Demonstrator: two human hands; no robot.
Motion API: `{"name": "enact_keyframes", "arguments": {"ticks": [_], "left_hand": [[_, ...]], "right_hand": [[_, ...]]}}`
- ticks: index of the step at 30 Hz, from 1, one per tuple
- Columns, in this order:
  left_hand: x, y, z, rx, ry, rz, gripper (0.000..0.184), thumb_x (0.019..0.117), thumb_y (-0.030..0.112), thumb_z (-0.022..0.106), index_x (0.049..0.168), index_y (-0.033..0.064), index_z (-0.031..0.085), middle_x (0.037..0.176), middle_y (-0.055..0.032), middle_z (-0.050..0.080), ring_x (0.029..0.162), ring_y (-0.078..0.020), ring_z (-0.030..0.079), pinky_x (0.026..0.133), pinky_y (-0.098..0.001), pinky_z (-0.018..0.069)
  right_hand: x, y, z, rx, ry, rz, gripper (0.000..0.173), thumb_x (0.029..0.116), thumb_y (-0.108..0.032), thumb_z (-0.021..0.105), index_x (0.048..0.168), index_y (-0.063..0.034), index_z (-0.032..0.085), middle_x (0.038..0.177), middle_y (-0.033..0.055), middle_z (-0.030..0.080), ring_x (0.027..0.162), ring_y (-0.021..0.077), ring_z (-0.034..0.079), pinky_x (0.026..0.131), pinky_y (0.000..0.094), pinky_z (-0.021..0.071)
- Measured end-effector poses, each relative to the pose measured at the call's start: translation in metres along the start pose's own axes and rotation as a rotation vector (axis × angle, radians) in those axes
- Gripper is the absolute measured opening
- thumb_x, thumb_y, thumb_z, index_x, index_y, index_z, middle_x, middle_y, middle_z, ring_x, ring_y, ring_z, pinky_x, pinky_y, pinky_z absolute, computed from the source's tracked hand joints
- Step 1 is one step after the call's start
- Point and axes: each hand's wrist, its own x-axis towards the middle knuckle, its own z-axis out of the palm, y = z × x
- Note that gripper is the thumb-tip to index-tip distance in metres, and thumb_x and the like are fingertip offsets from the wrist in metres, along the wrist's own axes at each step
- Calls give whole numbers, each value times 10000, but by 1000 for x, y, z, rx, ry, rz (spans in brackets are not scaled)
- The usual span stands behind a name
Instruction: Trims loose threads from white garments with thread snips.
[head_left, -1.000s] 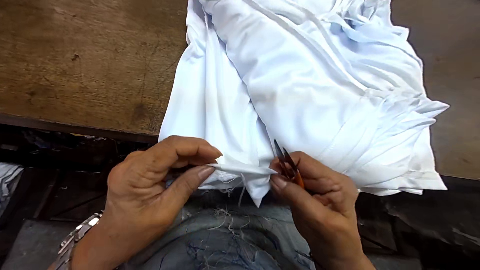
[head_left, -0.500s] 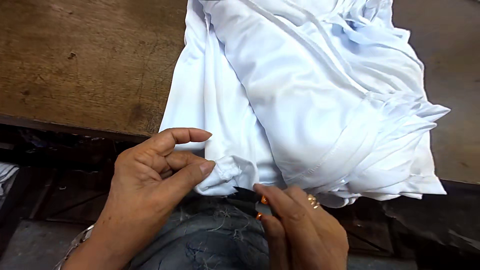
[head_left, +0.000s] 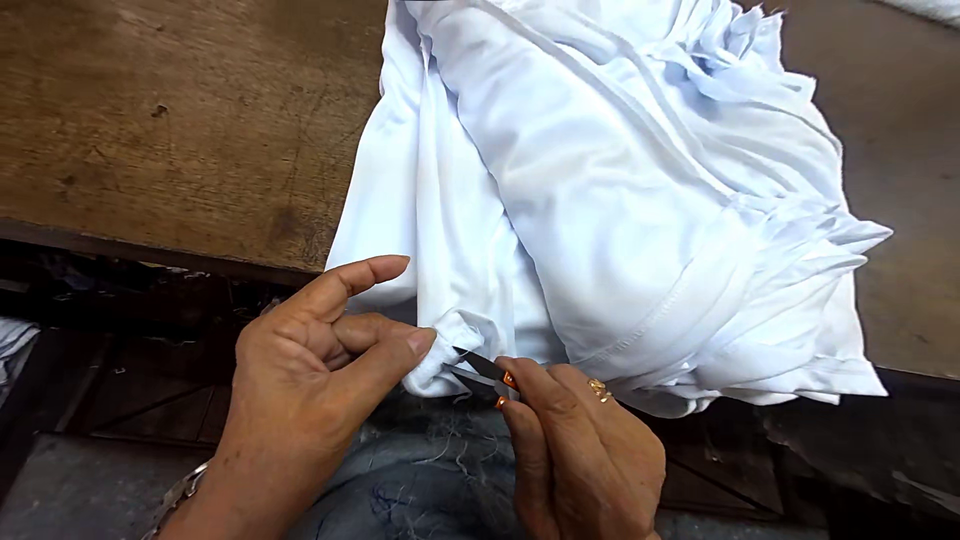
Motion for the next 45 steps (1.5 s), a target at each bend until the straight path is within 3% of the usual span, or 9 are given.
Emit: {"name": "enact_keyframes", "arguments": {"ticks": [13, 20, 27, 33, 42, 45], "left_hand": [[-2, -3, 3, -12, 35, -31, 496, 881, 43, 713, 1364, 68, 606, 763, -67, 731, 514, -79, 618, 431, -165, 488], [-4, -5, 5, -26, 46, -61, 484, 875, 44, 724, 1344, 74, 606, 761, -80, 725, 494, -77, 584, 413, -161, 447], [-3, -3, 5, 51, 31, 24, 513, 872, 66, 720, 1366, 61, 579, 814, -74, 747, 614, -133, 702, 509, -215, 577], [-2, -3, 4, 109, 12, 98, 503, 880, 47, 706, 1361, 45, 561, 809, -40, 745, 614, -121, 699, 540, -208, 593], [3, -3, 2, 96, -11, 6, 480, 865, 32, 716, 1325, 64, 584, 780, -57, 746, 582, -120, 688, 507, -203, 569], [4, -5, 1, 88, -24, -8, 456, 874, 45, 709, 1314, 69, 590, 782, -56, 744, 578, -112, 678, 497, -192, 550]], "right_hand": [[5, -3, 1, -64, 18, -5, 331, 1066, -287, 488, 1089, -45, 712, 732, 28, 565, 640, 119, 517, 556, 261, 395], [4, 1, -1, -40, -2, 8, 315, 1071, -277, 472, 995, -70, 698, 705, 15, 569, 621, 110, 532, 535, 263, 401], [2, 1, -4, -51, -17, 1, 358, 1077, -294, 450, 1044, -48, 709, 724, 26, 577, 630, 117, 530, 539, 266, 401], [3, 0, -4, -54, -18, -13, 347, 1070, -289, 470, 1034, -46, 714, 722, 29, 578, 632, 118, 528, 541, 262, 396], [3, 2, 1, -97, 7, -45, 305, 1057, -276, 506, 1018, -54, 713, 713, 28, 562, 625, 134, 523, 537, 278, 393], [5, 6, 5, 61, -7, 0, 324, 1079, -261, 472, 998, -51, 706, 728, 17, 593, 646, 98, 551, 554, 251, 421]]}}
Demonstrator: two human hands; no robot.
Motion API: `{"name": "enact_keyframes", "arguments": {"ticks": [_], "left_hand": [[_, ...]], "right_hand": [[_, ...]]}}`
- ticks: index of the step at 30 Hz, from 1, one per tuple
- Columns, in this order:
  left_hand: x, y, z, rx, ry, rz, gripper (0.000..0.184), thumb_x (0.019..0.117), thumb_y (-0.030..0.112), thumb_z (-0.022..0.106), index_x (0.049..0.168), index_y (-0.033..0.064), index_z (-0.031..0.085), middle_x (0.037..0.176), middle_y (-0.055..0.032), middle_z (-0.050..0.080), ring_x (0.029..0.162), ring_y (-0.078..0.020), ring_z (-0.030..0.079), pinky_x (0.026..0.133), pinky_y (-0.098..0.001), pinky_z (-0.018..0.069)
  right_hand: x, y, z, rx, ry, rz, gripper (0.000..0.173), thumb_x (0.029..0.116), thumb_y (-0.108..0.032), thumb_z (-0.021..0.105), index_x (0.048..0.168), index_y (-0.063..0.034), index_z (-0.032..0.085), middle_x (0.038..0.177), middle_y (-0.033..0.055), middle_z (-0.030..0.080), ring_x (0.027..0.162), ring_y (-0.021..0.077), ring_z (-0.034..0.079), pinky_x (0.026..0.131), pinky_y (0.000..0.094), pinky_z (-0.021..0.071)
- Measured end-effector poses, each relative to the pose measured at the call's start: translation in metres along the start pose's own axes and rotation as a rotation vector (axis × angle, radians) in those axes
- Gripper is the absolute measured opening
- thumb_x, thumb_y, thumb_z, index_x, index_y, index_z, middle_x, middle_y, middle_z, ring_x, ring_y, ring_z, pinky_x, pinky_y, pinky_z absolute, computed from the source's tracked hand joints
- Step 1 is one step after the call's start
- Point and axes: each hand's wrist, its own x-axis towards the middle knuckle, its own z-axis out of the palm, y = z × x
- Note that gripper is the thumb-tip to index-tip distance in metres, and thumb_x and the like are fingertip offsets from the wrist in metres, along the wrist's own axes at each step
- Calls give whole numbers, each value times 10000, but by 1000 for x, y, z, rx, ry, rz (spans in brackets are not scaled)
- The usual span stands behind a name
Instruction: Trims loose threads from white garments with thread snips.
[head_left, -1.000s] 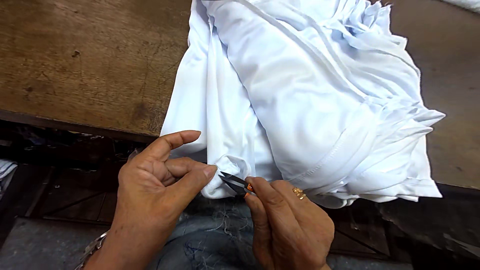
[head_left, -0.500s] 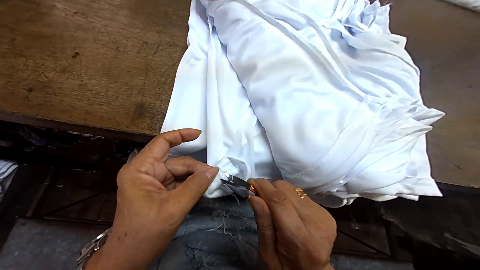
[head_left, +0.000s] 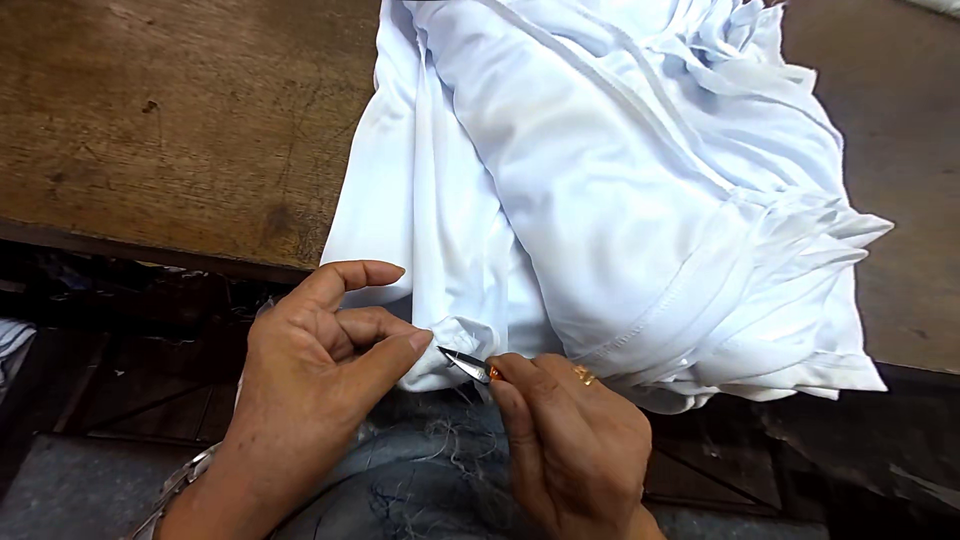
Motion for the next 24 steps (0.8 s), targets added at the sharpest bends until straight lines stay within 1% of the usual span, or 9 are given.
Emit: {"name": "enact_keyframes", "arguments": {"ticks": [2, 3, 6, 9, 11, 14, 18, 21, 24], "left_hand": [[0, 0, -1, 6, -15, 35, 449, 887, 47, 703, 1318, 67, 581, 809, -44, 750, 615, -101, 692, 531, -184, 566], [0, 0, -1, 13, -22, 60, 455, 892, 47, 702, 1329, 67, 576, 820, -35, 750, 632, -97, 696, 549, -182, 573], [1, 3, -3, 21, -56, 107, 476, 903, 39, 707, 1354, 70, 557, 845, -17, 752, 667, -83, 704, 586, -173, 584], [2, 6, -3, 23, -93, 133, 473, 915, 47, 697, 1364, 61, 550, 872, -13, 756, 694, -87, 714, 609, -176, 594], [4, 7, -4, 25, -130, 149, 490, 910, 62, 708, 1371, 58, 541, 886, -8, 757, 698, -89, 716, 612, -174, 596], [8, 7, -9, 24, -176, 155, 540, 875, 65, 751, 1372, 60, 542, 873, -7, 754, 663, -78, 694, 575, -157, 574], [16, 6, -15, 99, -200, 176, 491, 903, 46, 716, 1365, 57, 551, 878, 11, 759, 685, -70, 704, 596, -153, 580], [20, 6, -17, 120, -205, 149, 479, 903, 29, 695, 1361, 63, 558, 858, 4, 756, 657, -73, 694, 561, -153, 567], [22, 7, -17, 142, -221, 133, 472, 904, 37, 690, 1355, 72, 558, 835, 7, 748, 623, -72, 678, 523, -150, 549]], "right_hand": [[2, 3, 0, 302, -18, 129, 358, 1114, -279, 416, 1063, -48, 684, 792, 1, 623, 670, 37, 570, 587, 189, 474], [4, 3, 0, 482, -17, 215, 366, 1119, -311, 411, 1104, -59, 677, 791, -15, 600, 621, 16, 518, 545, 170, 441], [14, 2, 1, 717, -21, 304, 307, 1022, -308, 629, 1206, -63, 655, 783, -57, 555, 598, -12, 467, 516, 143, 416], [24, -5, 8, 664, 28, 199, 295, 889, -142, 785, 1117, 3, 667, 829, -16, 613, 656, 2, 530, 563, 134, 471], [29, -5, 13, 654, 63, 140, 133, 897, -38, 727, 1007, 24, 684, 839, 27, 651, 720, 41, 616, 631, 167, 545], [32, -2, 13, 712, 47, 160, 43, 946, -16, 644, 978, 5, 664, 829, 21, 623, 717, 42, 605, 633, 168, 538], [23, 9, -9, 1043, -265, 175, 123, 1041, -166, 574, 992, -60, 611, 778, -9, 560, 657, 6, 532, 585, 158, 474], [14, 14, -19, 1210, -628, -5, 228, 1053, -160, 547, 940, 28, 607, 781, 99, 580, 711, 94, 556, 647, 216, 468], [-1, 6, -9, 1025, -593, 88, 226, 1011, -191, 654, 915, 12, 628, 723, 63, 582, 629, 59, 521, 564, 194, 423]]}}
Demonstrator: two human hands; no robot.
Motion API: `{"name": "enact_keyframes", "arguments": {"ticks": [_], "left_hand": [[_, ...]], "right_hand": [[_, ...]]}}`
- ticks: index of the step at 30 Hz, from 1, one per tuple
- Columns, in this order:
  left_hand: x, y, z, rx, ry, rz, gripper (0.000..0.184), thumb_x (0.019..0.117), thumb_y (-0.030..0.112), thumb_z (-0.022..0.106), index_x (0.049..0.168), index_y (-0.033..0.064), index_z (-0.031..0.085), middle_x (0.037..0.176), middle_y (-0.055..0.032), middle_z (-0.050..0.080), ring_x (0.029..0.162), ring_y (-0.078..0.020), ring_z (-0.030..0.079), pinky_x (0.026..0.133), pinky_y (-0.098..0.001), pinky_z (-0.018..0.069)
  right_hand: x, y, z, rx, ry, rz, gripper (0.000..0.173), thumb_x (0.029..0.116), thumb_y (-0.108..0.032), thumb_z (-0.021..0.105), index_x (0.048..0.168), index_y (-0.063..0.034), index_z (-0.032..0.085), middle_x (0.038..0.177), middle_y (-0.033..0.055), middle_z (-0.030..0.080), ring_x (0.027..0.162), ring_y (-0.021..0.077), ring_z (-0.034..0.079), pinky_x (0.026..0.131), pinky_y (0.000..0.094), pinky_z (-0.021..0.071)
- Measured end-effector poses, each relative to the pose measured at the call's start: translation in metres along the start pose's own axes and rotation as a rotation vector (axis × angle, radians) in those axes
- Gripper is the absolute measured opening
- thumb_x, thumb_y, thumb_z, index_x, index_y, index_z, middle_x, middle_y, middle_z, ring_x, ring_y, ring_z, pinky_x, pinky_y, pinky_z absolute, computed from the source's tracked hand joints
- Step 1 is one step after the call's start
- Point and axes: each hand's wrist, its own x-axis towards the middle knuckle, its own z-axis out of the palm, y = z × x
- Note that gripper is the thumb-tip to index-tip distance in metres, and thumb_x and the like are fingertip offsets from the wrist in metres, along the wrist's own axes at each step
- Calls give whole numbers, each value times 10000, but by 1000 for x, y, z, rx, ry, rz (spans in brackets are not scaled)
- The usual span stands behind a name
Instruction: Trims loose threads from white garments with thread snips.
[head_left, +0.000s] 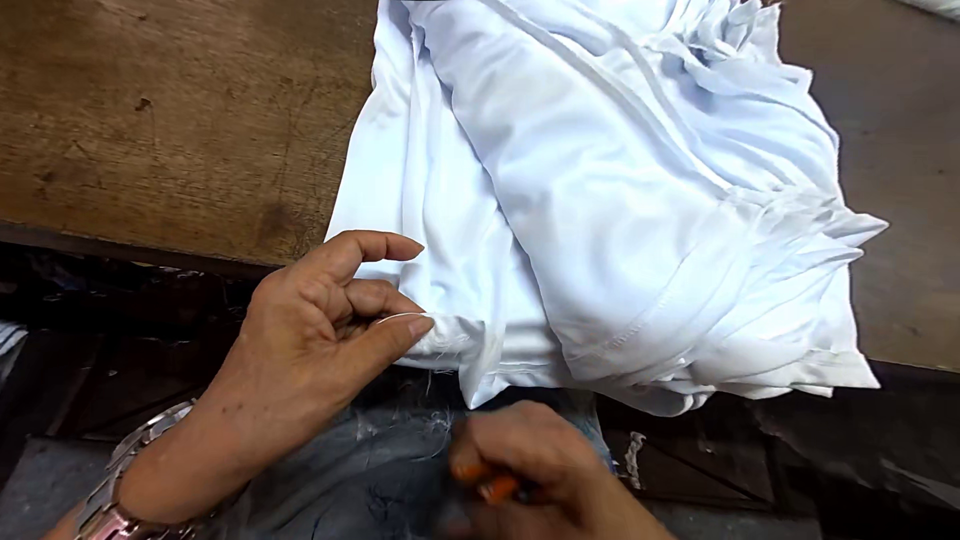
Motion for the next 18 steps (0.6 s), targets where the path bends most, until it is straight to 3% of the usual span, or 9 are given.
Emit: {"name": "enact_keyframes", "arguments": {"ticks": [3, 5, 7, 10, 12, 14, 16, 18], "left_hand": [[2, 0, 0, -24, -15, -1, 463, 902, 31, 690, 1347, 52, 562, 831, -9, 749, 632, -83, 687, 536, -155, 559], [4, 0, -2, -30, -18, 11, 432, 905, 34, 667, 1326, 43, 570, 830, -7, 751, 660, -79, 698, 572, -156, 572], [4, 1, -3, -34, -21, 11, 424, 913, 37, 657, 1328, 45, 572, 831, -9, 750, 661, -80, 697, 577, -156, 570], [3, 3, -2, -34, -8, 8, 455, 889, 52, 692, 1329, 54, 577, 825, -9, 752, 656, -91, 702, 567, -163, 577], [2, 6, 0, -29, -3, 0, 482, 876, 59, 708, 1340, 62, 576, 819, -5, 754, 646, -88, 701, 555, -164, 575], [1, 8, 2, -30, -19, 7, 513, 879, 52, 714, 1368, 60, 560, 816, -6, 749, 628, -88, 691, 533, -164, 566], [1, 9, 5, -34, -22, 20, 533, 876, 42, 723, 1381, 54, 553, 823, -4, 750, 625, -88, 687, 535, -164, 569], [1, 9, 6, -28, -18, 27, 535, 874, 37, 724, 1380, 54, 553, 825, 2, 748, 625, -83, 685, 539, -161, 568]], "right_hand": [[4, 8, 9, -205, 349, 92, 213, 957, -239, 736, 1087, -87, 661, 736, -44, 593, 572, -25, 482, 500, 127, 405], [10, 6, 3, -227, 495, 117, 262, 945, -172, 709, 1194, -100, 670, 766, -58, 611, 557, -18, 482, 479, 132, 413], [13, 3, -5, -199, 566, 132, 291, 949, -139, 663, 1235, -89, 683, 711, -56, 550, 520, -3, 434, 455, 136, 379], [15, -3, -6, -195, 626, 97, 121, 918, -198, 735, 971, -117, 662, 621, -87, 477, 485, -37, 386, 429, 109, 324], [19, -6, 2, -216, 640, 65, 203, 844, -221, 828, 881, -123, 654, 623, -95, 510, 503, -53, 409, 439, 99, 329], [24, -5, 10, -257, 654, 79, 240, 799, -235, 863, 878, -121, 667, 621, -101, 499, 503, -58, 394, 436, 99, 314], [28, -3, 13, -316, 678, 87, 209, 810, -219, 844, 904, -110, 693, 628, -97, 519, 499, -50, 407, 426, 106, 327], [31, 0, 12, -353, 665, 44, 105, 839, -96, 765, 922, -65, 710, 690, -65, 604, 544, -24, 507, 461, 123, 432]]}}
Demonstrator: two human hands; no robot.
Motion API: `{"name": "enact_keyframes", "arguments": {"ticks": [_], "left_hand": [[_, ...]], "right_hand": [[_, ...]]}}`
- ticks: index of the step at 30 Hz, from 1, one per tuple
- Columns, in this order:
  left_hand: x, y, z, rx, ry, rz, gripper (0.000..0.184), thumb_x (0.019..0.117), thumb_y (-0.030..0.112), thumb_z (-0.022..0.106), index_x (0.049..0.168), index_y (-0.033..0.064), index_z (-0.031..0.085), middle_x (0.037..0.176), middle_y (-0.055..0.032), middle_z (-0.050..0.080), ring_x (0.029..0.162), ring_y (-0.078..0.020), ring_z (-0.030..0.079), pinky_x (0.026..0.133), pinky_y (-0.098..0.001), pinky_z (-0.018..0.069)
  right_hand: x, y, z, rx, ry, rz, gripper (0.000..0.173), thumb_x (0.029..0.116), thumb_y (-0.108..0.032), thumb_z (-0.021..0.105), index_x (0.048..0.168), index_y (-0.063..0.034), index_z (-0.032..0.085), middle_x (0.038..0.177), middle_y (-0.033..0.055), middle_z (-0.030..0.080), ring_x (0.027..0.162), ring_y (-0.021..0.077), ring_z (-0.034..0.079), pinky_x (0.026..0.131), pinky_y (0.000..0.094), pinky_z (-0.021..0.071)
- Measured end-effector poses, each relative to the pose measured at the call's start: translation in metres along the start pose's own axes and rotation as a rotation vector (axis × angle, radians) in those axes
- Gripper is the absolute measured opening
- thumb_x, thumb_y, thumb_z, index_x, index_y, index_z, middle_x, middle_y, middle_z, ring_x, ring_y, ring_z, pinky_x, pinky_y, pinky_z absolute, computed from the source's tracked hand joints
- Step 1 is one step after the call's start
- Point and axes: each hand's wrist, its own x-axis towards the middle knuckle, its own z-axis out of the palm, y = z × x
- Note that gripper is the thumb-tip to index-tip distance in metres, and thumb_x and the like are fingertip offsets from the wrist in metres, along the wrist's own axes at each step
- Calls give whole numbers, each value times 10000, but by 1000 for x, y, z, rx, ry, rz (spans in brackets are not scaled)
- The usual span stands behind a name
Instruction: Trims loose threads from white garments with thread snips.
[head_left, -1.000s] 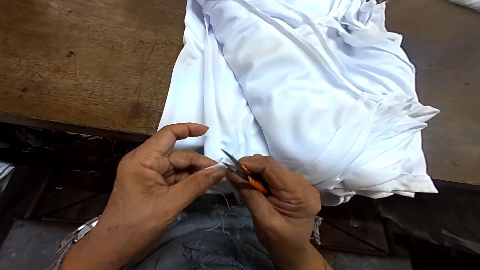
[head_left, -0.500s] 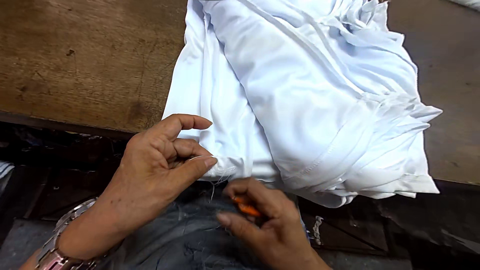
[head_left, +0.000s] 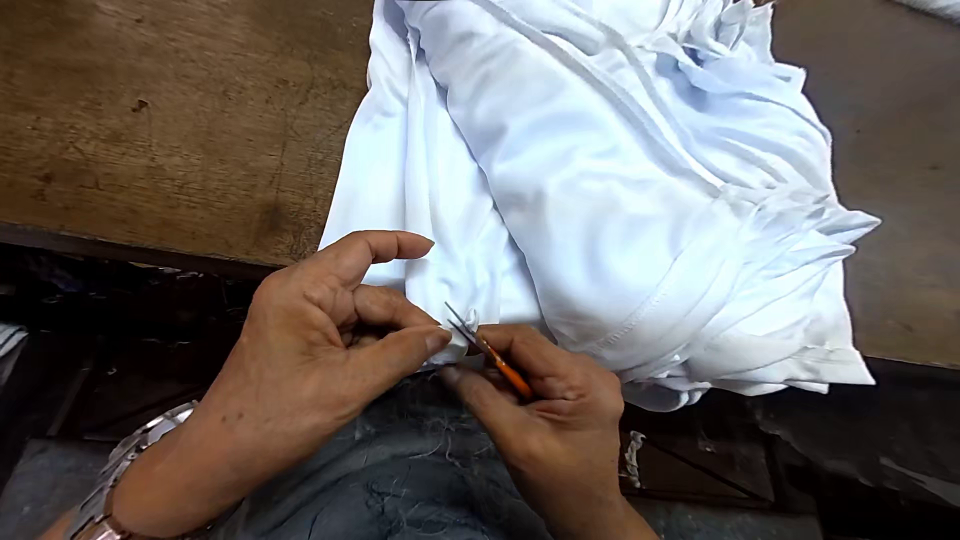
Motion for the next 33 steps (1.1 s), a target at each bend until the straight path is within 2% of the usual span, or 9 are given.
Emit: {"name": "enact_keyframes", "arguments": {"ticks": [6, 11, 14, 16, 18, 22, 24, 29, 33], "left_hand": [[4, -7, -7, -6, 38, -39, 430, 889, 12, 667, 1306, 55, 570, 812, -12, 746, 624, -82, 684, 533, -154, 552], [6, -11, -8, -35, 2, -72, 398, 903, 4, 639, 1292, 52, 569, 781, -21, 729, 591, -82, 658, 513, -156, 531], [7, -11, -8, -39, 5, -74, 406, 899, 11, 651, 1295, 59, 573, 782, -20, 730, 584, -85, 657, 505, -154, 530], [7, -7, -8, -48, 7, -76, 414, 900, 18, 676, 1296, 65, 568, 785, -20, 735, 593, -83, 667, 514, -151, 536], [7, -4, -7, -65, 11, -75, 432, 890, 25, 704, 1297, 60, 565, 789, -33, 740, 607, -97, 683, 532, -162, 557], [9, -2, -7, -61, -5, -58, 442, 895, 37, 700, 1313, 57, 558, 806, -37, 745, 617, -101, 687, 538, -166, 560], [8, -3, -11, -49, -22, -48, 442, 904, 32, 685, 1325, 53, 551, 818, -34, 748, 634, -100, 697, 557, -167, 572], [8, -6, -13, -56, -62, -37, 426, 899, 37, 664, 1313, 60, 568, 815, -32, 746, 627, -96, 687, 550, -166, 562], [8, -3, -11, -47, -66, -27, 424, 905, 21, 663, 1315, 57, 561, 786, -18, 728, 604, -85, 669, 527, -156, 550]], "right_hand": [[-2, 8, -22, 130, -170, -179, 52, 941, -62, 651, 912, -26, 674, 757, 5, 622, 667, 36, 587, 588, 182, 519], [-14, 8, -50, 363, -785, -166, 252, 1012, -130, 507, 918, 13, 692, 766, 111, 648, 700, 149, 611, 622, 294, 483], [-21, 9, -46, 199, -491, -93, 149, 991, -183, 644, 940, -44, 660, 765, 25, 622, 674, 42, 576, 590, 186, 485], [-17, 10, -37, -51, -164, -68, 319, 845, -342, 845, 971, -135, 638, 741, -87, 563, 615, -54, 466, 529, 109, 384], [-11, 9, -26, -213, -31, -71, 414, 785, -369, 878, 1024, -142, 627, 739, -103, 548, 593, -54, 445, 505, 117, 370], [-8, 13, -16, -81, -103, -102, 53, 881, -70, 691, 929, -48, 693, 728, -34, 622, 604, 4, 552, 521, 160, 479], [0, 11, -33, 39, -150, -20, 77, 910, -42, 667, 969, -62, 711, 774, -32, 658, 641, 15, 594, 563, 172, 524], [23, -7, -65, -346, 126, -73, 60, 956, -124, 636, 999, -86, 654, 745, -96, 576, 575, -56, 493, 489, 99, 409], [-2, -22, -32, -287, -9, -69, 476, 822, -422, 852, 1102, -126, 606, 811, -67, 577, 637, -17, 493, 545, 160, 430]]}}
